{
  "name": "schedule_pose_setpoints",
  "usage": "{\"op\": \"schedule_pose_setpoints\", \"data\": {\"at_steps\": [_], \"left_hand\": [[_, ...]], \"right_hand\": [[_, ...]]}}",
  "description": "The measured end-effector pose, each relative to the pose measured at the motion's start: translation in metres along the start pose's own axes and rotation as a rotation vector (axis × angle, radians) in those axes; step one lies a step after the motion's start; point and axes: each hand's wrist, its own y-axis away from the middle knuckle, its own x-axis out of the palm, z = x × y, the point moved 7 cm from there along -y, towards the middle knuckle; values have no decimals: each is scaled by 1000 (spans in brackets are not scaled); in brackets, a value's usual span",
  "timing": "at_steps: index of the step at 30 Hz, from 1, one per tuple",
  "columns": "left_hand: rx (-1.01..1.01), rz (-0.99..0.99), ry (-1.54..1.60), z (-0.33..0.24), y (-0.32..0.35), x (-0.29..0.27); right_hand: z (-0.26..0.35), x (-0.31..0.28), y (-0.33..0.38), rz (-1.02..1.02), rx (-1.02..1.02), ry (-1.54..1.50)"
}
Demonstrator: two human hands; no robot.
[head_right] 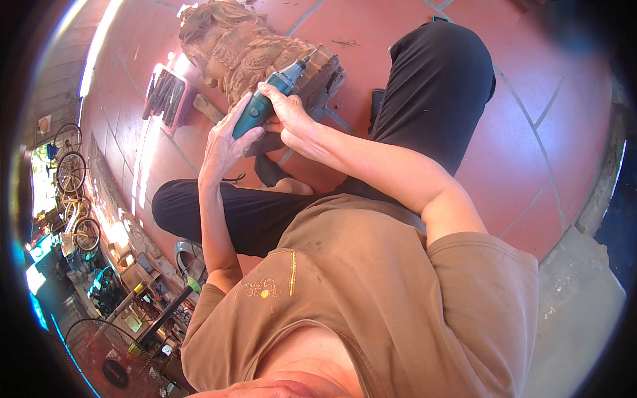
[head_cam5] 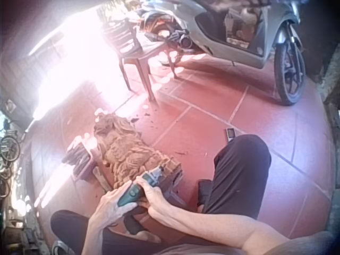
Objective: The person uses a handheld rotary tool to carve and refine details on a wooden sculpture. They hold the tool with both hands and work on the surface of the piece, occasionally adjusting their grip and position.
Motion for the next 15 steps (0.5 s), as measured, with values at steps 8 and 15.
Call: {"op": "schedule_pose_setpoints", "data": {"at_steps": [8, 15], "left_hand": [[8, 2, -3, 2, 0, 0], [8, -6, -9, 0, 0, 0]], "right_hand": [[-1, -1, -2, -4, -1, 7], [-1, -1, -4, -6, 6, 16]]}}
